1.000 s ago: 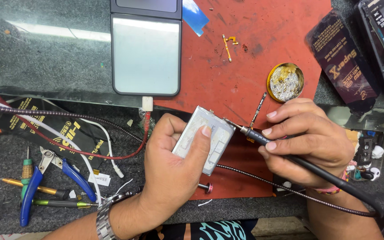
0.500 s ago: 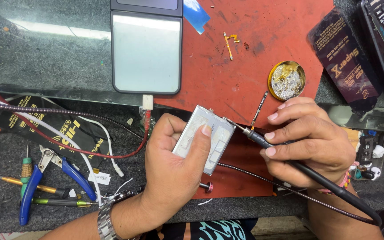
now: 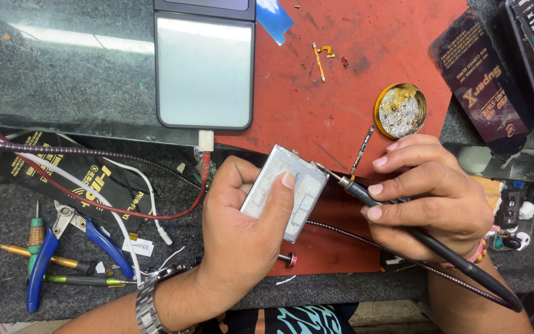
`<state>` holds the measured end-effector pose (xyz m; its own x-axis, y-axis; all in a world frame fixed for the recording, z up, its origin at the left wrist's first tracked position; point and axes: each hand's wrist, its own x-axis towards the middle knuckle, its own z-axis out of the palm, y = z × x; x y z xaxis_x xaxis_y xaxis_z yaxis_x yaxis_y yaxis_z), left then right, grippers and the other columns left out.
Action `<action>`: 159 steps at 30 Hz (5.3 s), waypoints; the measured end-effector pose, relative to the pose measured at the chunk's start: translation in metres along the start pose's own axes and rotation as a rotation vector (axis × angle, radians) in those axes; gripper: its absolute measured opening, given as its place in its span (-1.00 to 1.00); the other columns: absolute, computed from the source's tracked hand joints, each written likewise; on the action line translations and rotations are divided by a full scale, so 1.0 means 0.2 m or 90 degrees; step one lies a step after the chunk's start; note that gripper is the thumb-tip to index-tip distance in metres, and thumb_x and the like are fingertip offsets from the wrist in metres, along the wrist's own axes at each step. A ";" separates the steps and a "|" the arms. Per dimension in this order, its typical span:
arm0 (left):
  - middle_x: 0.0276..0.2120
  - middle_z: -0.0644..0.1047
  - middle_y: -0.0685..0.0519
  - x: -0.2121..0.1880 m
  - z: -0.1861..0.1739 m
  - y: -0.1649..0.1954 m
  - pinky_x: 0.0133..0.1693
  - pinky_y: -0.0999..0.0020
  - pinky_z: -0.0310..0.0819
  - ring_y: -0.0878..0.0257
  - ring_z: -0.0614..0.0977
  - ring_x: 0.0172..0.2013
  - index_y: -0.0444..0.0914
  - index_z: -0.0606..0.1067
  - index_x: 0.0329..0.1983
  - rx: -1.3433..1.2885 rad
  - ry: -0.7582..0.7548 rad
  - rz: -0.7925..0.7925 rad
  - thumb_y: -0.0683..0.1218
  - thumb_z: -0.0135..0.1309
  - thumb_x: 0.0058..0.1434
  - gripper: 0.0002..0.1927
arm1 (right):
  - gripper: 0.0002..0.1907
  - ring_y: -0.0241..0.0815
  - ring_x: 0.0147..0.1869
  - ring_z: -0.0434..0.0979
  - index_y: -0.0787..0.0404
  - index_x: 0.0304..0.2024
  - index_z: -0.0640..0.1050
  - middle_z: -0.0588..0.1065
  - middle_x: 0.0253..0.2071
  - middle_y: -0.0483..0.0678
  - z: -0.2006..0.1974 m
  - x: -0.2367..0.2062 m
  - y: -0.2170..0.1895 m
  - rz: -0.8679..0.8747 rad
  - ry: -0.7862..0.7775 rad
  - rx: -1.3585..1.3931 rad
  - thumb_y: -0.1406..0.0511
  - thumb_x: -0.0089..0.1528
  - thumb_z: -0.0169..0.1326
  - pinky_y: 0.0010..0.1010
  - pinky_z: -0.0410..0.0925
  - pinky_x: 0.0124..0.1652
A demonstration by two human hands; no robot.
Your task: The person solders a flexible ribbon cable to a Samsung mobile phone battery using a soldering iron and solder. They repeatedly heat the contacts and apply solder to secure the connection.
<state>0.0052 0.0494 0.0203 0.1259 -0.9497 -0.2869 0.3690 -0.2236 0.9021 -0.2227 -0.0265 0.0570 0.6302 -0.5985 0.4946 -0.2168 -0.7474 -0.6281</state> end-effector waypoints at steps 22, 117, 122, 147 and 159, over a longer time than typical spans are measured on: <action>-0.54 0.59 0.02 0.01 0.01 0.01 -0.62 0.56 0.45 0.48 0.58 -0.58 -0.30 0.31 -0.27 -0.002 -0.011 -0.031 -0.14 0.09 0.34 -0.80 | -0.68 -0.09 0.02 0.58 0.09 -0.26 0.59 0.58 -0.20 -0.12 0.07 0.05 -0.07 0.052 0.035 -0.079 0.38 0.00 0.44 -0.21 0.38 0.04; 0.22 0.27 -0.13 0.01 -0.07 0.03 0.18 0.27 0.55 0.06 0.50 0.17 -0.22 -0.02 0.51 0.436 -0.192 0.572 0.11 0.50 0.12 0.13 | -0.69 -0.26 -0.17 0.67 0.24 -0.08 0.43 0.61 -0.23 0.17 0.16 -0.34 -0.04 0.249 0.201 0.333 0.56 0.26 0.27 -0.53 0.56 -0.15; 0.12 0.36 -0.12 0.01 -0.07 0.07 0.12 0.23 0.55 0.09 0.51 0.10 -0.28 0.12 0.47 0.426 -0.238 0.518 0.21 0.46 0.01 0.11 | -0.76 -0.21 -0.17 0.67 0.29 -0.10 0.46 0.61 -0.23 0.16 0.14 -0.32 -0.06 0.226 0.189 0.369 0.42 0.32 0.29 -0.43 0.56 -0.10; -0.21 0.51 -0.15 0.06 -0.10 0.17 -0.29 0.32 0.50 0.21 0.52 -0.38 -0.51 0.21 0.44 -0.252 -0.358 -0.090 0.57 -0.45 0.20 0.17 | -0.78 -0.03 0.08 0.61 0.30 -0.04 0.41 0.54 -0.09 0.21 0.09 -0.10 -0.07 0.145 0.198 -0.150 0.46 0.33 0.17 -0.37 0.51 0.00; -0.23 0.48 -0.04 0.06 -0.12 0.14 -0.23 0.35 0.54 0.28 0.49 -0.34 -0.53 0.30 0.46 -0.348 -0.333 -0.056 0.55 -0.49 0.28 0.16 | -0.69 0.06 0.41 0.42 0.23 0.06 0.48 0.61 0.01 0.06 0.09 -0.05 -0.06 0.134 0.104 -0.296 0.34 0.35 0.31 -0.22 0.34 0.31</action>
<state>0.0401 0.0369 0.0344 -0.3281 -0.9439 -0.0380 0.7780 -0.2928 0.5558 -0.2121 -0.0056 0.0491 0.4207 -0.7587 0.4974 -0.6569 -0.6329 -0.4098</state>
